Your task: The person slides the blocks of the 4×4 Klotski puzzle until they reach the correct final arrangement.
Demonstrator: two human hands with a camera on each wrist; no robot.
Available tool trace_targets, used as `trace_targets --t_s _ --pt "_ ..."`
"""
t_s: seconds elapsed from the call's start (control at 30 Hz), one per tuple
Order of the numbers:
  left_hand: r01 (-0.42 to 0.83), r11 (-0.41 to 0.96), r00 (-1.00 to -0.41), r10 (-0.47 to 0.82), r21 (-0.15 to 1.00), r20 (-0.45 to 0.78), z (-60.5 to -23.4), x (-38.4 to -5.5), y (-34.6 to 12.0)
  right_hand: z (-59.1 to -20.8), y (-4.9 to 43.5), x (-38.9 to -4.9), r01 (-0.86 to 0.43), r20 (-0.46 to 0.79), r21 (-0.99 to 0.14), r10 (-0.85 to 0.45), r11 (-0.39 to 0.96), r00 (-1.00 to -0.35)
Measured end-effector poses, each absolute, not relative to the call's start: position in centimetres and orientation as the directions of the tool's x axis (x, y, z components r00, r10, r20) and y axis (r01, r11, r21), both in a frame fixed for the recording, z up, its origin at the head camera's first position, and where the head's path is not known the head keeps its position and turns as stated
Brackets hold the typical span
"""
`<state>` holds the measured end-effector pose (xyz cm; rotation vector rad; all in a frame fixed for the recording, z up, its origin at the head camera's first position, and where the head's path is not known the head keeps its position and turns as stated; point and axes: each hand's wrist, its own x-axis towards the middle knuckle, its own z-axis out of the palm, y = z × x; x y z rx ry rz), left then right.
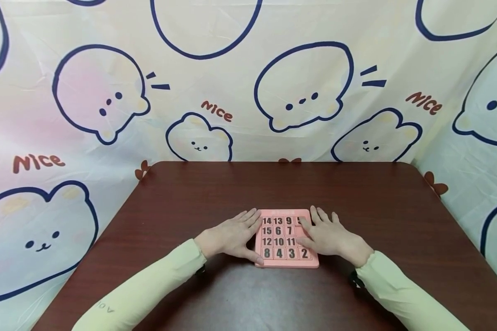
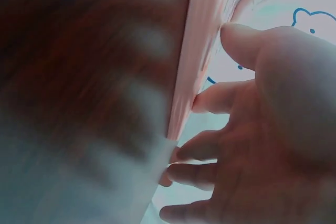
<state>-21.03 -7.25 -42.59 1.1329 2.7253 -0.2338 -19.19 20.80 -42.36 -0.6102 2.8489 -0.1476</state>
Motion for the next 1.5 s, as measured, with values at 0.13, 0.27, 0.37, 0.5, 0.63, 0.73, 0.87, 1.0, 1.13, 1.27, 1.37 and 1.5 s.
trace_targets --t_s 0.13,0.27,0.37,0.5,0.63,0.73,0.87,1.0,1.13,1.27,1.37,1.5 --pt "0.713 0.697 -0.693 0.683 -0.076 -0.232 -42.5 -21.1 -7.2 -42.5 21.1 -19.3 -0.388 -0.184 -0.154 -0.413 0.909 -0.892" --pt "0.709 0.701 -0.696 0.678 -0.079 -0.236 -42.5 -21.1 -7.2 -42.4 21.5 -19.1 -0.391 -0.160 -0.160 -0.415 0.906 -0.896" --pt "0.707 0.702 -0.698 0.676 -0.081 -0.234 -42.5 -21.1 -7.2 -42.3 21.8 -18.5 -0.403 -0.149 -0.166 -0.427 0.900 -0.892" --pt "0.709 0.700 -0.696 0.679 -0.079 -0.234 -42.7 -21.2 -7.2 -42.0 22.4 -17.4 -0.424 -0.141 -0.172 -0.448 0.889 -0.883" --pt "0.712 0.698 -0.693 0.683 -0.076 -0.232 -42.8 -21.2 -7.1 -41.8 22.9 -16.1 -0.430 -0.130 -0.183 -0.455 0.884 -0.881" --pt "0.712 0.698 -0.694 0.682 -0.078 -0.231 -42.9 -21.3 -7.0 -41.6 23.0 -15.3 -0.442 -0.133 -0.196 -0.470 0.876 -0.873" --pt "0.708 0.701 -0.699 0.678 -0.088 -0.229 -42.9 -21.3 -7.0 -41.5 22.9 -14.5 -0.463 -0.137 -0.208 -0.495 0.862 -0.858" --pt "0.710 0.698 -0.698 0.679 -0.095 -0.228 -42.9 -21.3 -7.0 -41.4 22.8 -14.2 -0.471 -0.136 -0.202 -0.500 0.859 -0.855" --pt "0.712 0.696 -0.697 0.680 -0.097 -0.228 -42.9 -21.3 -7.2 -41.5 22.5 -14.0 -0.489 -0.147 -0.204 -0.520 0.848 -0.841" --pt "0.713 0.694 -0.696 0.684 -0.100 -0.221 -42.9 -21.3 -7.2 -41.5 22.4 -13.9 -0.490 -0.153 -0.201 -0.521 0.848 -0.840" --pt "0.713 0.693 -0.696 0.683 -0.104 -0.221 -42.8 -21.3 -7.2 -41.6 22.3 -14.0 -0.488 -0.148 -0.183 -0.514 0.854 -0.845" --pt "0.715 0.691 -0.694 0.684 -0.105 -0.224 -42.8 -21.2 -7.3 -41.7 22.2 -14.3 -0.489 -0.142 -0.167 -0.512 0.856 -0.847"
